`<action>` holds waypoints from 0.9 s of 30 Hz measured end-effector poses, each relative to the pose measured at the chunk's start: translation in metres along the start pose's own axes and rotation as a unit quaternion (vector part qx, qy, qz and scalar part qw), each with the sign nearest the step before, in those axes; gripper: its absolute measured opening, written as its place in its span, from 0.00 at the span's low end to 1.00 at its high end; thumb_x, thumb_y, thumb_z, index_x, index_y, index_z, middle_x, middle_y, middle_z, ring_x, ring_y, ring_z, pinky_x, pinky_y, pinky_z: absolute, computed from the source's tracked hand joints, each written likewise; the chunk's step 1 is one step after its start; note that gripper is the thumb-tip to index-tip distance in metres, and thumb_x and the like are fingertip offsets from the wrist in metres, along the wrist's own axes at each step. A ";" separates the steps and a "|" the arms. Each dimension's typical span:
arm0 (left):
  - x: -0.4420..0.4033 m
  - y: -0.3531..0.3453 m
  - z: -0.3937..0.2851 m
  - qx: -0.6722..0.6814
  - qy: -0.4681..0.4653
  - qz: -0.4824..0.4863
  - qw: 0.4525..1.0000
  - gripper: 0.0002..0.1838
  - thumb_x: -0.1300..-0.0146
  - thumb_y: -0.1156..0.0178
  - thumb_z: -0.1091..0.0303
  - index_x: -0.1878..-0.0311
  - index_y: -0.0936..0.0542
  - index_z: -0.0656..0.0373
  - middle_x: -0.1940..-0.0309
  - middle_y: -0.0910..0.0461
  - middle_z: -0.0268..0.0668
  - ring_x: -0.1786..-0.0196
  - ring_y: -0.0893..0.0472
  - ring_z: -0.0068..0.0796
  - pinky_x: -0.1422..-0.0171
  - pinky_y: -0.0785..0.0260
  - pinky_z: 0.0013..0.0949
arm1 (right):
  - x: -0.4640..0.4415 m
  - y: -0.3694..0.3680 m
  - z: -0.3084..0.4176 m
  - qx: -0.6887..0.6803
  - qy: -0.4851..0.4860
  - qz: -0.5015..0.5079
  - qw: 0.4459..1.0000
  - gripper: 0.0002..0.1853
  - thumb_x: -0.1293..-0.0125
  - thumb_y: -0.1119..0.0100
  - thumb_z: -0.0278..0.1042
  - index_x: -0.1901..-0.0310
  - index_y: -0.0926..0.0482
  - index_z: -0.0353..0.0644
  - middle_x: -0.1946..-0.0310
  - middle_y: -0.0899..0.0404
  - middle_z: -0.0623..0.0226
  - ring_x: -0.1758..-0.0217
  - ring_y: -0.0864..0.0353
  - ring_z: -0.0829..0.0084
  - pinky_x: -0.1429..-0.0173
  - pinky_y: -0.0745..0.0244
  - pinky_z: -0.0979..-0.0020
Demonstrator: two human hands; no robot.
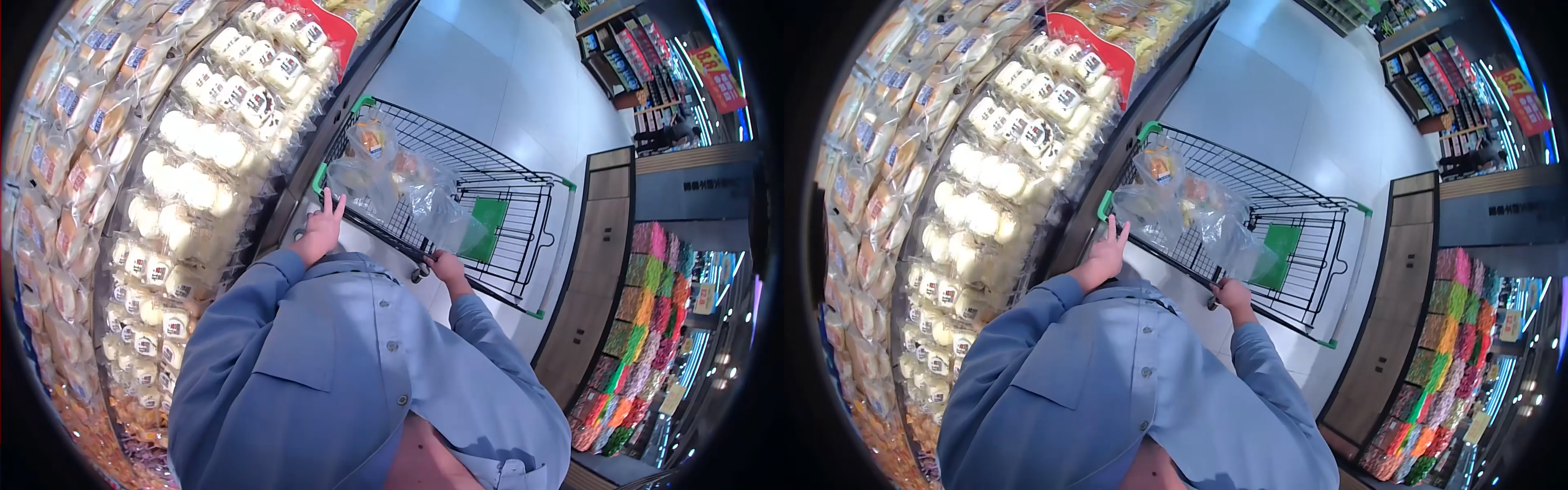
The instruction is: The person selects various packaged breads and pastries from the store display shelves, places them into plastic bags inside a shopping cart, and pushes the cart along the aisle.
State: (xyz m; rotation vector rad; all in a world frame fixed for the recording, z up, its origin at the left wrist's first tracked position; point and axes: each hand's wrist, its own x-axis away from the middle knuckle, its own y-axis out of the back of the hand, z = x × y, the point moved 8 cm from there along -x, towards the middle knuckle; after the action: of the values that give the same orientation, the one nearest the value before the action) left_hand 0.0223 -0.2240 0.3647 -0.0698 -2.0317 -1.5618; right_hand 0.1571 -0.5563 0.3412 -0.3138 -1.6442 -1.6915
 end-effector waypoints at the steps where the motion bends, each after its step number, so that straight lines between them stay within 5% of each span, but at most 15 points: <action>1: -0.007 -0.010 0.008 -0.023 -0.007 0.023 0.999 0.54 0.46 0.38 0.71 0.19 0.57 0.50 0.23 0.65 0.67 0.56 0.16 0.51 0.47 0.25 0.45 | -0.015 -0.014 0.002 0.010 -0.010 0.011 1.000 0.22 0.37 0.39 0.59 0.53 0.14 0.51 0.58 0.13 0.59 0.51 0.15 0.57 0.46 0.21 0.57; 7: -0.035 0.023 0.003 -0.053 -0.054 0.024 0.997 0.55 0.47 0.37 0.71 0.19 0.58 0.48 0.21 0.67 0.63 0.53 0.16 0.49 0.46 0.25 0.42 | -0.038 0.020 0.028 0.022 -0.041 -0.063 0.997 0.19 0.39 0.40 0.45 0.47 0.18 0.51 0.54 0.15 0.56 0.49 0.16 0.54 0.45 0.22 0.55; 9: -0.047 0.021 0.008 -0.023 -0.034 0.100 0.994 0.55 0.46 0.37 0.71 0.19 0.58 0.46 0.21 0.68 0.61 0.50 0.16 0.50 0.45 0.25 0.42 | -0.056 0.018 0.040 0.027 -0.025 -0.047 0.998 0.18 0.39 0.41 0.45 0.48 0.17 0.52 0.53 0.15 0.56 0.49 0.16 0.53 0.45 0.22 0.55; 15: -0.070 0.036 0.010 0.019 -0.042 0.118 0.992 0.54 0.45 0.38 0.71 0.19 0.56 0.43 0.20 0.68 0.57 0.49 0.16 0.48 0.46 0.23 0.44 | -0.109 0.014 0.035 -0.017 0.069 -0.001 0.997 0.16 0.35 0.46 0.41 0.51 0.16 0.45 0.56 0.15 0.51 0.49 0.17 0.49 0.43 0.24 0.55; 18: -0.101 0.025 0.008 0.044 -0.035 0.076 0.996 0.52 0.45 0.38 0.71 0.19 0.54 0.44 0.20 0.68 0.56 0.48 0.16 0.51 0.45 0.23 0.44 | -0.128 0.026 0.034 -0.017 0.067 0.083 0.994 0.20 0.39 0.44 0.41 0.46 0.16 0.50 0.53 0.15 0.53 0.47 0.18 0.50 0.41 0.24 0.56; 22: -0.124 0.034 0.003 0.112 -0.004 0.089 0.990 0.49 0.43 0.40 0.69 0.20 0.51 0.45 0.20 0.68 0.56 0.44 0.19 0.54 0.43 0.24 0.45 | -0.152 0.044 0.048 0.004 0.163 0.143 0.976 0.23 0.39 0.41 0.50 0.48 0.17 0.43 0.57 0.15 0.46 0.48 0.17 0.48 0.44 0.23 0.58; 27: -0.144 0.064 -0.002 0.175 0.049 0.119 0.976 0.46 0.40 0.40 0.63 0.20 0.51 0.52 0.19 0.68 0.52 0.35 0.24 0.51 0.36 0.27 0.47 | -0.220 0.022 0.068 -0.186 0.277 0.192 0.923 0.32 0.35 0.41 0.53 0.38 0.25 0.36 0.48 0.19 0.43 0.45 0.18 0.50 0.41 0.25 0.58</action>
State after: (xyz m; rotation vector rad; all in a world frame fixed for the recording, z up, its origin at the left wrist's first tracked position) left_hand 0.1671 -0.1632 0.3540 -0.0945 -2.1014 -1.0272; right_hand 0.3024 -0.4171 0.2272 -0.2824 -0.7864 -1.5856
